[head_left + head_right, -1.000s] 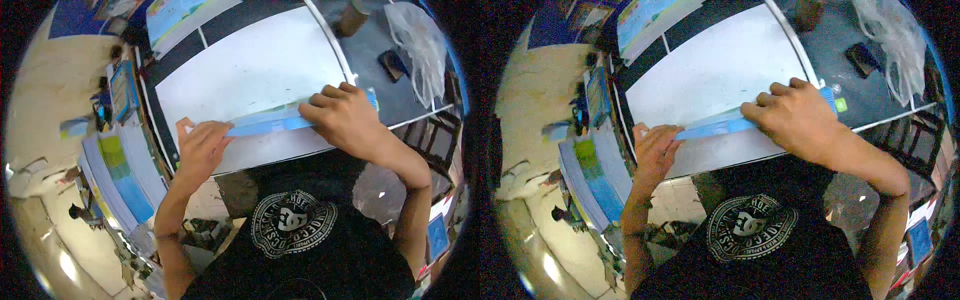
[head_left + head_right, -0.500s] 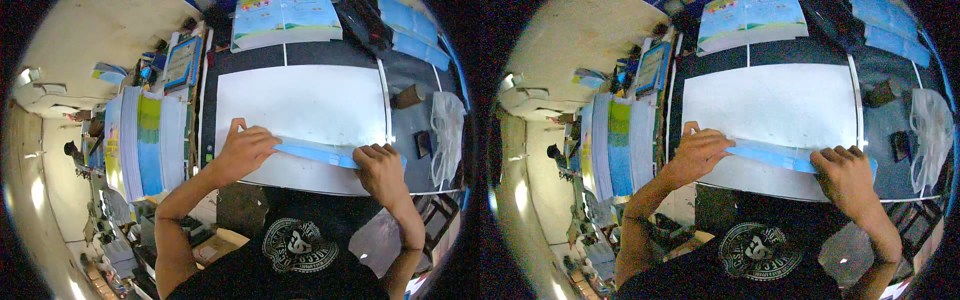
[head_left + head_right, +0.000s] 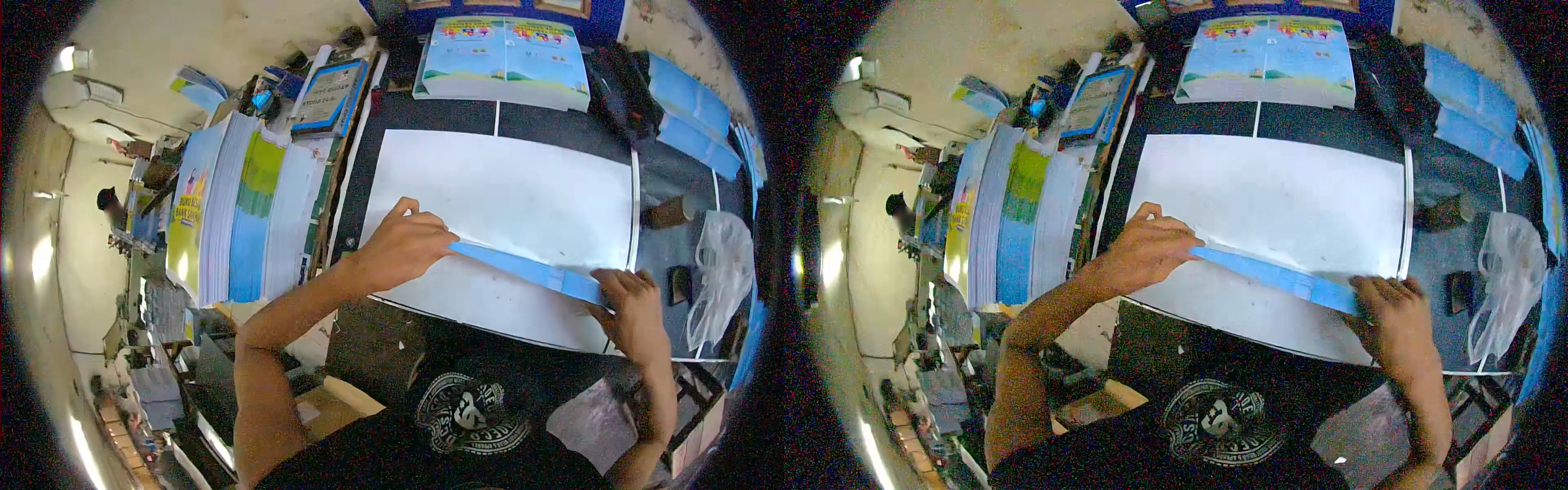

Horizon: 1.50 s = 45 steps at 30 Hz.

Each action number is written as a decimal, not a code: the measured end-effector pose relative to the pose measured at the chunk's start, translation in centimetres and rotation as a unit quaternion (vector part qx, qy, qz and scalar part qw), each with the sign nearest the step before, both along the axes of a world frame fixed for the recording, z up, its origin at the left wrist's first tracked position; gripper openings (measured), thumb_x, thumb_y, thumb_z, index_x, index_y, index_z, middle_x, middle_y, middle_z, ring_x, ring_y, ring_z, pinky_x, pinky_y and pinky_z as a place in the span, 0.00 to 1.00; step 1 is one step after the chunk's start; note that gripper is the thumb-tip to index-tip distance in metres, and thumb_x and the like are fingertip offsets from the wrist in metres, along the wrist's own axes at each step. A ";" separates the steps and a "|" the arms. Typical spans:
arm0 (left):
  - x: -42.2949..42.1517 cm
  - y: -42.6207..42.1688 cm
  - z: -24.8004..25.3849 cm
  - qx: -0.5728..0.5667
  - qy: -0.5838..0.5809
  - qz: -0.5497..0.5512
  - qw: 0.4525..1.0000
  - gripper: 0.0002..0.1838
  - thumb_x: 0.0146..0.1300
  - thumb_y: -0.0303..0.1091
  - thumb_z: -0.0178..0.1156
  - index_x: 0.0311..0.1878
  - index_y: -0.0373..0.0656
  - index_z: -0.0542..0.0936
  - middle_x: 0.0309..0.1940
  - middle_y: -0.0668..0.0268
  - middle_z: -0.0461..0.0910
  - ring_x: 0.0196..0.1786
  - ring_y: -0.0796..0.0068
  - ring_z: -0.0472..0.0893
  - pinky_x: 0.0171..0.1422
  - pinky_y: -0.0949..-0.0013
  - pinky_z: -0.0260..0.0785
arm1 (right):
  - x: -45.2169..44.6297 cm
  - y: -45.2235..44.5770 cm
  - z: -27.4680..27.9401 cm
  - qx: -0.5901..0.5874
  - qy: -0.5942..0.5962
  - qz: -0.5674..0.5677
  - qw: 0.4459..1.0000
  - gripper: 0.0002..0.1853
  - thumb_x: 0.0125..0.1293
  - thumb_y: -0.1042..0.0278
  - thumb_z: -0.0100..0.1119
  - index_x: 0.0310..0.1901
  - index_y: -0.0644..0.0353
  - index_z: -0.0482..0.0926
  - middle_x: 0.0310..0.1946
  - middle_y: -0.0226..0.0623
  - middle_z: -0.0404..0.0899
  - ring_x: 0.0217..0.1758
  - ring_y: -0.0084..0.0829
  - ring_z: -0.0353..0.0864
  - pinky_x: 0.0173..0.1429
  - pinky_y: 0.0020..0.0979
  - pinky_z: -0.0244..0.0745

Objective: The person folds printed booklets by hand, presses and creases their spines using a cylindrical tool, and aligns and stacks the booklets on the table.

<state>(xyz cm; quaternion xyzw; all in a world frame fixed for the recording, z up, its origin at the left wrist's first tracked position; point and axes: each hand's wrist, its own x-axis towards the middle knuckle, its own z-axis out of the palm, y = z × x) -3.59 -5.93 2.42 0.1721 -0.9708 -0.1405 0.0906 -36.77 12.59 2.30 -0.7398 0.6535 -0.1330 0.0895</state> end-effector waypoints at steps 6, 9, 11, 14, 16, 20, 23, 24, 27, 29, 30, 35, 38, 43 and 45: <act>-0.1 -0.4 -0.9 -0.009 -0.026 -0.002 1.000 0.12 0.60 0.35 0.69 0.47 0.47 0.85 0.43 0.66 0.86 0.51 0.72 0.82 0.60 0.53 0.63 | -5.3 4.0 -0.8 0.017 0.020 0.014 1.000 0.14 0.53 0.64 0.73 0.38 0.62 0.82 0.29 0.41 0.82 0.34 0.45 0.81 0.46 0.43 0.71; -0.4 -0.9 -0.6 -0.040 -0.059 -0.019 0.997 0.11 0.62 0.35 0.68 0.47 0.48 0.85 0.42 0.68 0.86 0.51 0.71 0.82 0.60 0.54 0.64 | -5.7 4.1 -0.8 0.001 0.003 0.015 1.000 0.12 0.53 0.66 0.72 0.36 0.63 0.83 0.28 0.41 0.81 0.33 0.47 0.80 0.45 0.42 0.71; -0.4 -0.8 0.0 0.001 -0.052 -0.014 0.999 0.10 0.62 0.36 0.67 0.46 0.47 0.85 0.42 0.68 0.86 0.50 0.71 0.82 0.59 0.54 0.64 | -5.8 3.6 -0.3 0.023 -0.007 0.021 0.999 0.13 0.52 0.66 0.73 0.36 0.63 0.84 0.28 0.42 0.81 0.32 0.47 0.80 0.45 0.42 0.71; 0.0 -0.6 -0.3 0.004 -0.030 -0.019 0.999 0.10 0.62 0.36 0.67 0.45 0.47 0.85 0.42 0.68 0.86 0.50 0.71 0.83 0.58 0.55 0.65 | -7.1 4.8 -1.8 0.003 -0.004 0.025 1.000 0.14 0.51 0.66 0.73 0.38 0.63 0.84 0.29 0.42 0.82 0.35 0.47 0.81 0.46 0.44 0.71; -0.1 -0.5 -0.7 -0.009 -0.009 -0.026 1.000 0.10 0.62 0.37 0.67 0.44 0.46 0.85 0.39 0.67 0.86 0.47 0.70 0.83 0.57 0.57 0.66 | -6.6 4.7 -0.4 0.037 -0.034 0.006 0.999 0.13 0.51 0.69 0.73 0.38 0.63 0.85 0.32 0.43 0.84 0.39 0.47 0.82 0.49 0.44 0.72; 0.0 -0.7 -1.2 -0.019 0.022 -0.033 0.999 0.09 0.60 0.37 0.67 0.41 0.46 0.86 0.31 0.66 0.84 0.41 0.69 0.83 0.54 0.60 0.66 | -6.7 5.6 0.3 0.043 -0.064 -0.017 0.997 0.12 0.54 0.71 0.71 0.40 0.63 0.84 0.35 0.44 0.85 0.42 0.49 0.82 0.53 0.45 0.71; -0.5 -1.0 -1.3 -0.023 0.035 -0.039 0.998 0.09 0.59 0.37 0.68 0.40 0.46 0.86 0.31 0.67 0.84 0.40 0.69 0.82 0.53 0.61 0.66 | -7.0 6.3 -0.3 0.056 -0.077 -0.040 0.995 0.13 0.55 0.70 0.71 0.41 0.64 0.84 0.36 0.44 0.85 0.42 0.50 0.82 0.54 0.47 0.71; -0.6 -1.2 -1.1 -0.024 0.035 -0.038 0.998 0.09 0.59 0.38 0.68 0.40 0.46 0.86 0.31 0.67 0.84 0.40 0.70 0.82 0.52 0.61 0.66 | -6.9 6.2 -0.2 0.058 -0.085 -0.046 0.994 0.13 0.55 0.69 0.70 0.41 0.64 0.84 0.37 0.44 0.85 0.42 0.50 0.82 0.55 0.48 0.71; -1.1 -0.9 -1.0 0.100 0.076 0.025 0.992 0.08 0.57 0.32 0.71 0.40 0.44 0.86 0.32 0.64 0.84 0.43 0.67 0.83 0.52 0.64 0.71 | -7.5 6.6 -1.1 0.036 -0.136 -0.062 0.988 0.09 0.57 0.73 0.69 0.39 0.64 0.83 0.37 0.45 0.85 0.41 0.41 0.84 0.53 0.42 0.75; -1.1 -0.4 -1.8 0.184 0.135 0.074 0.971 0.10 0.54 0.30 0.74 0.40 0.43 0.85 0.33 0.63 0.84 0.45 0.68 0.83 0.53 0.66 0.73 | -6.8 6.7 -2.8 0.017 -0.255 -0.124 0.959 0.08 0.58 0.75 0.69 0.40 0.63 0.82 0.39 0.44 0.86 0.41 0.35 0.84 0.51 0.38 0.76; -1.0 -0.1 -3.3 0.216 0.171 0.090 0.957 0.12 0.52 0.28 0.75 0.40 0.42 0.84 0.34 0.64 0.84 0.45 0.69 0.83 0.53 0.67 0.73 | -5.5 6.8 -3.5 -0.003 -0.332 -0.168 0.928 0.09 0.58 0.75 0.69 0.40 0.63 0.82 0.40 0.44 0.86 0.42 0.33 0.84 0.51 0.36 0.77; -4.6 4.1 -9.9 0.403 0.377 0.178 0.815 0.28 0.42 0.28 0.82 0.41 0.45 0.71 0.36 0.67 0.77 0.42 0.77 0.76 0.49 0.68 0.72 | -2.4 7.1 -12.6 -0.138 -0.468 -0.233 0.841 0.17 0.51 0.72 0.72 0.41 0.61 0.74 0.37 0.39 0.83 0.42 0.26 0.81 0.49 0.28 0.76; -5.1 4.8 -7.3 0.308 0.349 0.205 0.861 0.31 0.41 0.31 0.84 0.43 0.45 0.71 0.36 0.66 0.76 0.41 0.76 0.75 0.47 0.68 0.72 | -1.6 6.2 -7.2 -0.107 -0.420 -0.296 0.851 0.17 0.44 0.73 0.70 0.37 0.64 0.76 0.36 0.42 0.84 0.40 0.33 0.83 0.48 0.31 0.76; -5.9 4.6 -8.7 0.384 0.378 0.192 0.821 0.26 0.43 0.27 0.82 0.41 0.42 0.74 0.38 0.61 0.80 0.41 0.75 0.80 0.46 0.68 0.76 | -2.9 5.1 -8.5 -0.099 -0.459 -0.226 0.853 0.14 0.46 0.74 0.70 0.36 0.63 0.78 0.35 0.37 0.84 0.40 0.28 0.82 0.48 0.31 0.76; -6.1 4.4 -9.4 0.412 0.371 0.208 0.806 0.24 0.44 0.23 0.80 0.41 0.41 0.75 0.38 0.60 0.81 0.41 0.75 0.81 0.47 0.67 0.78 | -2.7 4.9 -9.2 -0.072 -0.486 -0.246 0.836 0.15 0.47 0.74 0.70 0.38 0.63 0.78 0.37 0.37 0.84 0.42 0.28 0.82 0.50 0.31 0.75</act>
